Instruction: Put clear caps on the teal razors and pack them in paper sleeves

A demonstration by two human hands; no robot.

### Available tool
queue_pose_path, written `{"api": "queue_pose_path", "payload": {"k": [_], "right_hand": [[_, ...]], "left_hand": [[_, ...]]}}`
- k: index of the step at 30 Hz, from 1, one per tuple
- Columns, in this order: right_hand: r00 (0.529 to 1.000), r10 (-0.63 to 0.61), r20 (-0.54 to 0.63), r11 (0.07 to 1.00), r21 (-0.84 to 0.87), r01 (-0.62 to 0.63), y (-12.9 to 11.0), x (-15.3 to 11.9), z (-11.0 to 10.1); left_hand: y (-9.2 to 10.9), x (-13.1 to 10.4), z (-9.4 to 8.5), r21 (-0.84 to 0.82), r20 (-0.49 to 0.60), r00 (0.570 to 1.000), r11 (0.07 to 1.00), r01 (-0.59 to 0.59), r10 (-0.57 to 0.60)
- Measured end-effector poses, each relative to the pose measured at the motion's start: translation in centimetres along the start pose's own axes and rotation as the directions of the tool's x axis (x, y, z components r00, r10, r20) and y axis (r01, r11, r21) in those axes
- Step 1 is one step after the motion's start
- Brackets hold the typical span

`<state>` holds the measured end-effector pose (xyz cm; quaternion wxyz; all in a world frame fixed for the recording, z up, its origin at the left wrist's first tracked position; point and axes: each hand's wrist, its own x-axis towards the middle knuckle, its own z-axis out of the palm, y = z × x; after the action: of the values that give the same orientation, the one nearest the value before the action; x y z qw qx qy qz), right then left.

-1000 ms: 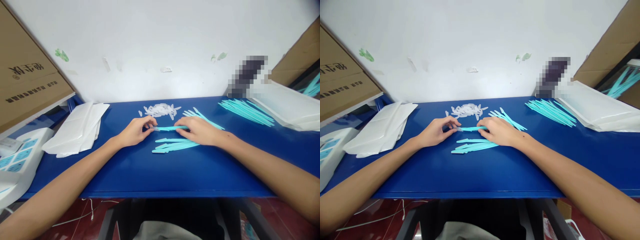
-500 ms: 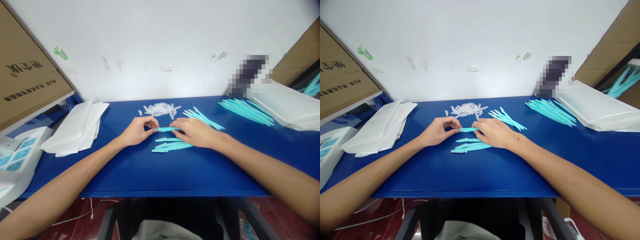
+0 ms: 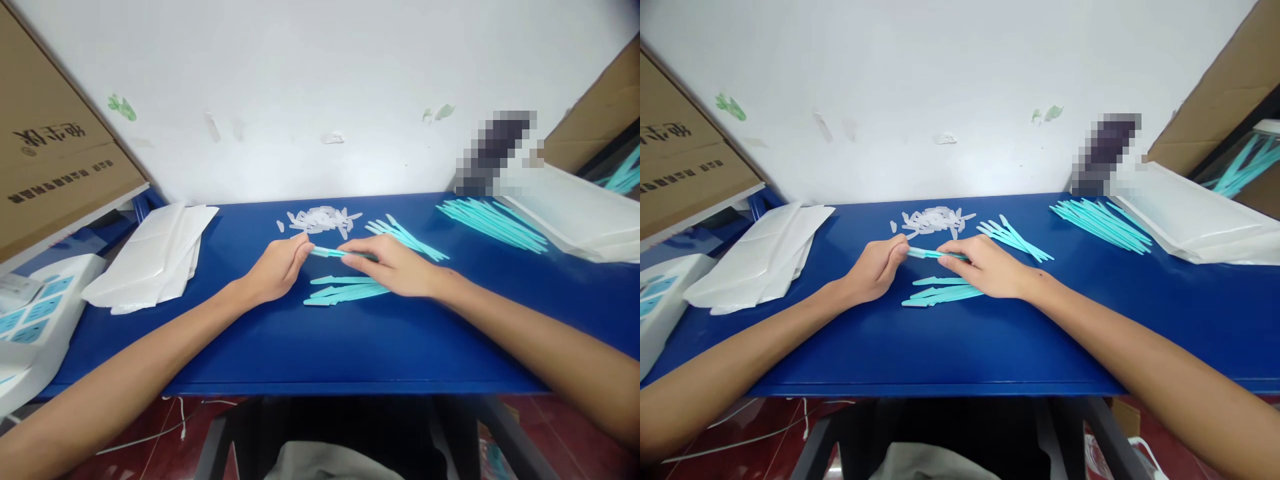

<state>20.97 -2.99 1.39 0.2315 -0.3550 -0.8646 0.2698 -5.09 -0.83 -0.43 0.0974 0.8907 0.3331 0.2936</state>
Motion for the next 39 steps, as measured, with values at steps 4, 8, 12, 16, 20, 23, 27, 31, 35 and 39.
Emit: {"api": "queue_pose_path", "payload": {"k": [4,8,12,16,20,23,27,31,35,39], "right_hand": [[0.998,-0.060,-0.008,0.992,-0.115,0.059,0.3,0.2,-0.5],[0.978,0.110,-0.176,0.866,-0.465,-0.181,2.3,-0.1,-3.0],[0.836,0.402,-0.375,0.563,-0.619,-0.548,5.9,-1.2,-6.1],[0.744,0.592,-0.309,0.432,-0.658,-0.616,8.4,-1.9,-7.5],[0.704,0.657,-0.270,0.396,-0.672,-0.626,7.6,-1.5,-7.2],[0.718,0.644,-0.262,0.402,-0.683,-0.610,6.5,-1.3,-6.7],[0.743,0.603,-0.290,0.423,-0.674,-0.606,6.3,-1.3,-6.6],[0.842,0.414,-0.345,0.541,-0.651,-0.532,5.3,-1.3,-6.3],[0.986,0.152,-0.074,0.850,-0.499,-0.169,2.0,-0.9,-4.3],[0.987,0.023,0.161,0.940,-0.339,0.033,-0.4,-0.7,-1.6]], "left_hand": [[0.1,0.3,-0.2,0.001,0.113,0.993,1.000,0.023,-0.023],[-1.4,0.4,-1.0,-0.004,0.068,0.986,0.988,0.153,-0.153],[-3.2,0.2,-1.7,0.033,0.047,0.965,0.966,0.256,-0.257],[-4.1,0.2,-2.1,-0.018,-0.038,0.947,0.948,0.319,-0.320],[-4.7,0.3,-2.3,-0.149,-0.080,0.927,0.924,0.353,-0.367],[-5.1,0.2,-2.4,-0.239,-0.071,0.914,0.896,0.374,-0.400],[-5.3,0.1,-2.5,-0.266,-0.084,0.899,0.879,0.395,-0.429],[-5.2,-0.1,-2.3,-0.289,-0.101,0.897,0.876,0.387,-0.430],[-5.1,-0.1,-2.4,-0.166,-0.145,0.925,0.930,0.327,-0.351],[-5.5,0.0,-2.9,0.025,-0.080,0.956,0.958,0.286,-0.283]]}}
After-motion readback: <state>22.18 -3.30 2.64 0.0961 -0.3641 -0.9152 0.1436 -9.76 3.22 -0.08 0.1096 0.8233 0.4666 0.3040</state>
